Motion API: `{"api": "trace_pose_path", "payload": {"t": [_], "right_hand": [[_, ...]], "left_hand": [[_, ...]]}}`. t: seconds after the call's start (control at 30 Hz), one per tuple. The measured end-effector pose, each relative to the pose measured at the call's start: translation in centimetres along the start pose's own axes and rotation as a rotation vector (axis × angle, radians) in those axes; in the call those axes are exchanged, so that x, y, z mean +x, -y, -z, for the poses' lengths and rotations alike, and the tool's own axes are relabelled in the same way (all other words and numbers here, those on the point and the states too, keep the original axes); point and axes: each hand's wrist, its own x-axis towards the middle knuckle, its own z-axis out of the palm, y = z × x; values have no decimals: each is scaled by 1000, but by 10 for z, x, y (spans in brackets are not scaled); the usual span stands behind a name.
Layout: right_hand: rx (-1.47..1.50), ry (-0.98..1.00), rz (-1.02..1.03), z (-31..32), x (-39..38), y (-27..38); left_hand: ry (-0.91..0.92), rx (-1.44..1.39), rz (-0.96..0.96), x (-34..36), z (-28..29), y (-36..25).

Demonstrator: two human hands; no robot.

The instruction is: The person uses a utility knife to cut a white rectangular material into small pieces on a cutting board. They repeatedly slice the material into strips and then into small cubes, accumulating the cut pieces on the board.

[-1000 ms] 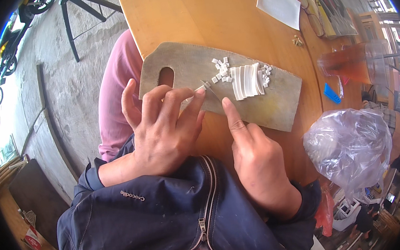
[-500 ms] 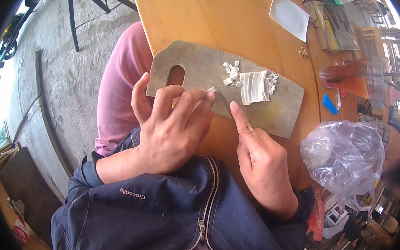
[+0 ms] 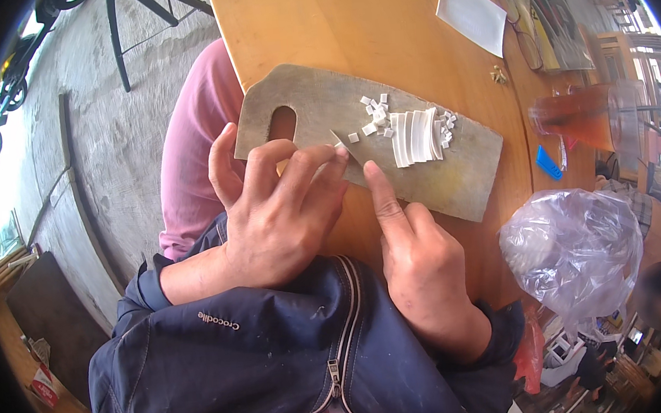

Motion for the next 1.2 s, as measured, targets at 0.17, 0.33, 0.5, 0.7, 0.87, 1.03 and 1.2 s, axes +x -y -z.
{"api": "trace_pose_path", "payload": {"t": [0.17,0.33,0.5,0.7,0.87,1.03,1.2], "right_hand": [[129,32,-32,8,3,-7],[205,-28,-27,11,6,-16],[214,12,-43,14,6,-12],[210,33,-9,15,5,-9],[198,42,6,9,4,-9],[114,37,10,7,3,-8],[32,46,-13,6,3,-1]], "left_hand": [[-8,-9,1,-1,-1,-1],[-1,-20,-2,-1,-5,-3],[-21,-43,35,2,2,-2],[23,-20,20,2,1,2],[16,-23,18,1,1,3],[11,-18,26,2,1,2],[-25,-69,51,0,7,5]]}}
